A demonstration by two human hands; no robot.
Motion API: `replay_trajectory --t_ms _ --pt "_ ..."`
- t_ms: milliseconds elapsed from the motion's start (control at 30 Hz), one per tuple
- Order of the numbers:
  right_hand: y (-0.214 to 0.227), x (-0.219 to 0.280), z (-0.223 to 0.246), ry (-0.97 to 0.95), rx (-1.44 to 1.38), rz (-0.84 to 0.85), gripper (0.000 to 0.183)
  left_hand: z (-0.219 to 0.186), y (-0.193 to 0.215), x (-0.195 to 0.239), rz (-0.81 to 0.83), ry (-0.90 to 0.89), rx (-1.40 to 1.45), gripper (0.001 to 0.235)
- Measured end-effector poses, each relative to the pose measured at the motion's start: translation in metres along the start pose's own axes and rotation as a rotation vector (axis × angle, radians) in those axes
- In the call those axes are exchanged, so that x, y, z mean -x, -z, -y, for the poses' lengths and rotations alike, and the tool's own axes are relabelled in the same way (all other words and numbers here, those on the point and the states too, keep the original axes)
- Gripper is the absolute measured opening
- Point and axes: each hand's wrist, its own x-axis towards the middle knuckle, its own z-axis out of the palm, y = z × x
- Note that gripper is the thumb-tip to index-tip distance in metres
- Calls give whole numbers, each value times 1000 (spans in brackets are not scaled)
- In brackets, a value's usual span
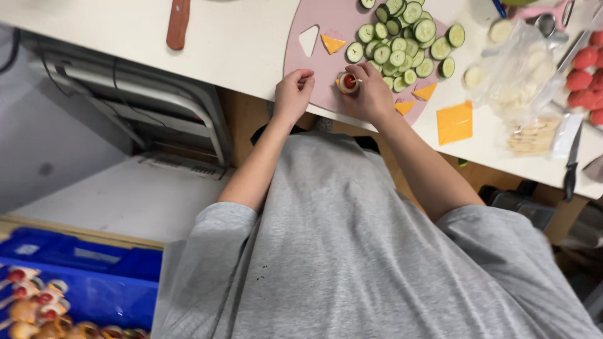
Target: The person assembles small appetizers by skewering a cherry tomato and a piece of mozzarella onto a toothpick, then places each skewer onto a slice of cucumber and a triangle of cheese before arranging them in a blue tray.
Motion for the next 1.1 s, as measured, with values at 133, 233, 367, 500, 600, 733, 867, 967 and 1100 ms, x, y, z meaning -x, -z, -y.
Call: replay_trajectory --t_ms 133,233,367,500,600,733,867,967,1100 --pt "-6 -5 -20 -5 -130 46 57 -11 7 26 -92 57 101 22" --pt "-5 -9 -17 29 -401 26 48 -22 15 58 -129 92 273 23" --pt "21 -4 28 7 -459 320 54 -45 25 113 -77 337 592 33" --pt "16 11 109 180 -345 443 55 -61 57 167 -124 434 924 41" --pt "-4 38 176 359 -290 521 56 -61 91 209 -186 435 1006 44" --pt "-50 90 280 741 -209 500 58 -29 151 279 -365 173 1016 44" --pt "-115 147 395 850 -232 614 62 17 232 382 -533 75 1123 44" --pt "-168 201 477 931 -271 662 64 43 298 467 -644 60 1155 43" --pt "-230 250 569 926 -396 822 59 74 379 562 -741 24 1227 42"
